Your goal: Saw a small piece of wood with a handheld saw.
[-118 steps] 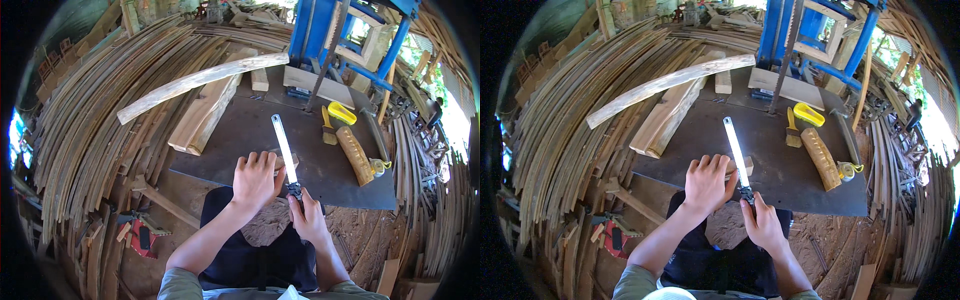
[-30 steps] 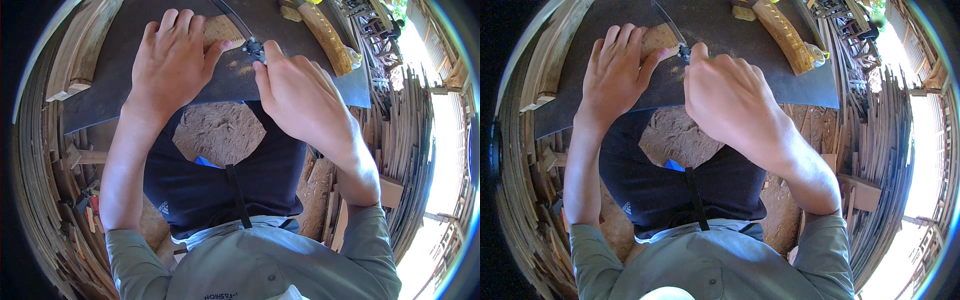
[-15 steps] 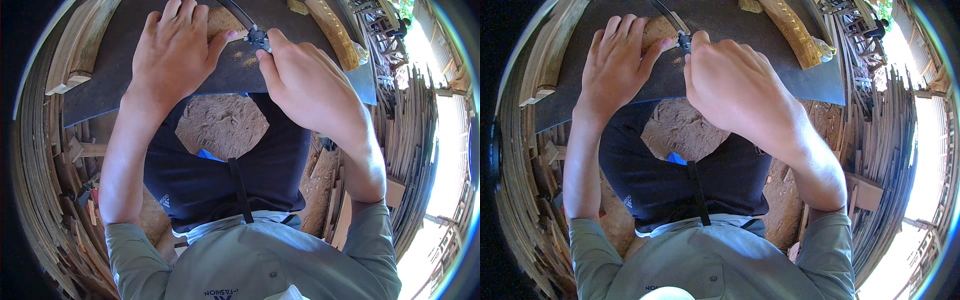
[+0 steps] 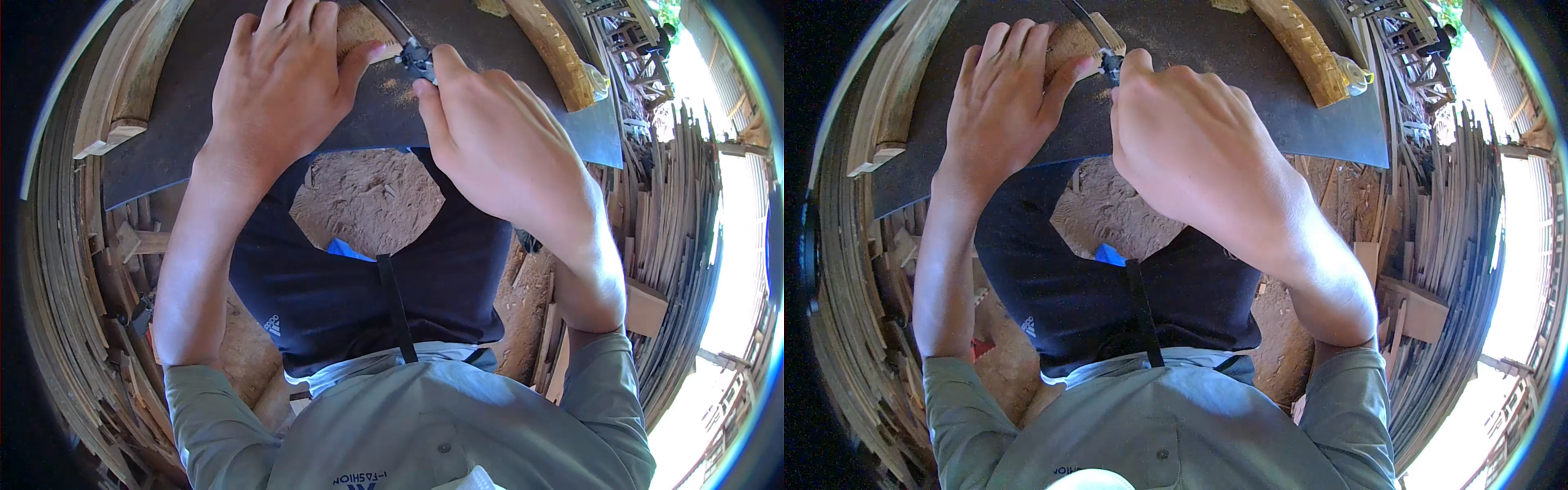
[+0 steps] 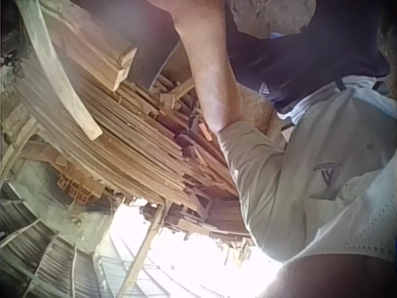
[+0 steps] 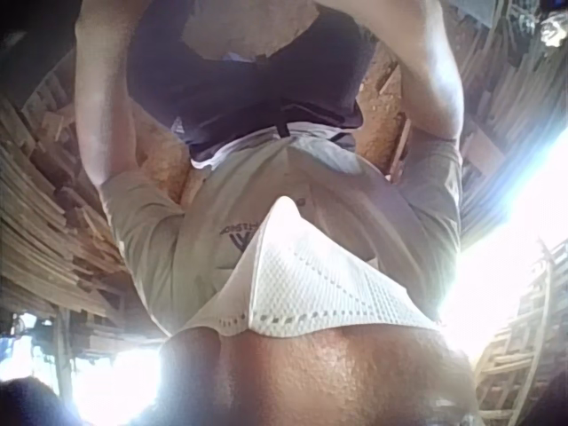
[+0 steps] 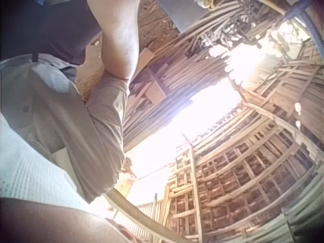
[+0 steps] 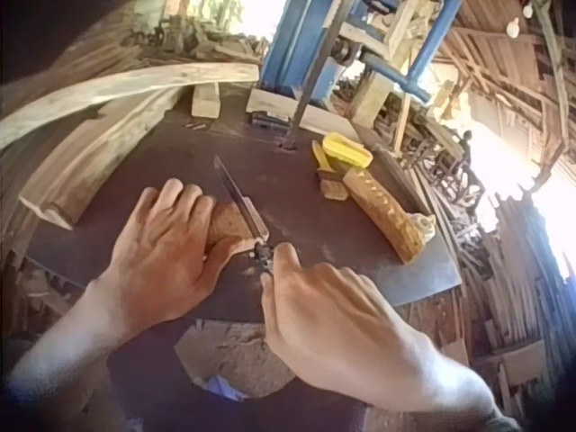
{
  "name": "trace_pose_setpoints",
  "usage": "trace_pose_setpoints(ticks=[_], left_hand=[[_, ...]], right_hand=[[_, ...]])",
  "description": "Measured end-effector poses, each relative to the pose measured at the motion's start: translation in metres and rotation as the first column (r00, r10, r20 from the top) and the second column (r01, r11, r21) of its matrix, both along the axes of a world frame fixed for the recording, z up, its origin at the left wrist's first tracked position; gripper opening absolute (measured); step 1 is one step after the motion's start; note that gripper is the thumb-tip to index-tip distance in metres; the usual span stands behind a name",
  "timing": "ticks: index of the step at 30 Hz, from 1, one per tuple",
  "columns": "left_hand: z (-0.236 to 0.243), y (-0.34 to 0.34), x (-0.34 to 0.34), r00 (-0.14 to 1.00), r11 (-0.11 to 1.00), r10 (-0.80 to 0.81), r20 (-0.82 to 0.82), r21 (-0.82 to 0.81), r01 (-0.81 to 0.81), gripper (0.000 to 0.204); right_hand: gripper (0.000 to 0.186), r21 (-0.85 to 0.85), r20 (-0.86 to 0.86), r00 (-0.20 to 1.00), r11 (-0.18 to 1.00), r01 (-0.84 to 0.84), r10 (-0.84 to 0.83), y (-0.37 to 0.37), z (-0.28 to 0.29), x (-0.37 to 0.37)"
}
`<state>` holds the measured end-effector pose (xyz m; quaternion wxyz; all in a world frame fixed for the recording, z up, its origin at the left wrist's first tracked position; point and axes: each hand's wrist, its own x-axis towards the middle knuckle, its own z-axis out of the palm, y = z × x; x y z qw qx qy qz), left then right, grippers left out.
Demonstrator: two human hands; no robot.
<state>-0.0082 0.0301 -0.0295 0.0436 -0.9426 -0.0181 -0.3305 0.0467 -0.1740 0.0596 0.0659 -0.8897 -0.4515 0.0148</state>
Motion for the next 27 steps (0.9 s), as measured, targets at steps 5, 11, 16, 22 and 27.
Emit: trace_pose_setpoints(ticks=[5,11,16,22,27], left_hand=[[0.005,-0.005,-0.002,0.999,1.000,-0.009,-0.045,-0.014,0.008,0.050],[0.009,-0.006,-0.003,0.998,1.000,0.026,-0.065,-0.007,-0.026,0.047],[0.009,-0.007,-0.002,0.993,0.999,0.045,-0.108,-0.018,-0.048,0.045],[0.008,-0.005,0.000,0.998,0.999,0.024,-0.065,-0.023,-0.026,0.047],[0.008,-0.007,-0.001,0.998,0.999,0.022,-0.063,-0.042,-0.025,0.048]], right_hand=[[0.030,0.029,0.035,0.998,0.998,-0.047,0.046,-0.001,-0.003,0.002],[0.029,0.063,0.085,0.994,0.996,-0.068,0.063,-0.003,-0.009,0.002],[0.028,0.092,0.104,0.988,0.988,-0.124,0.114,0.002,-0.012,0.002],[0.027,0.057,0.107,0.994,0.998,-0.015,0.008,0.005,-0.017,-0.003],[0.026,0.079,0.062,0.996,0.996,0.051,-0.056,0.006,-0.021,0.000]])
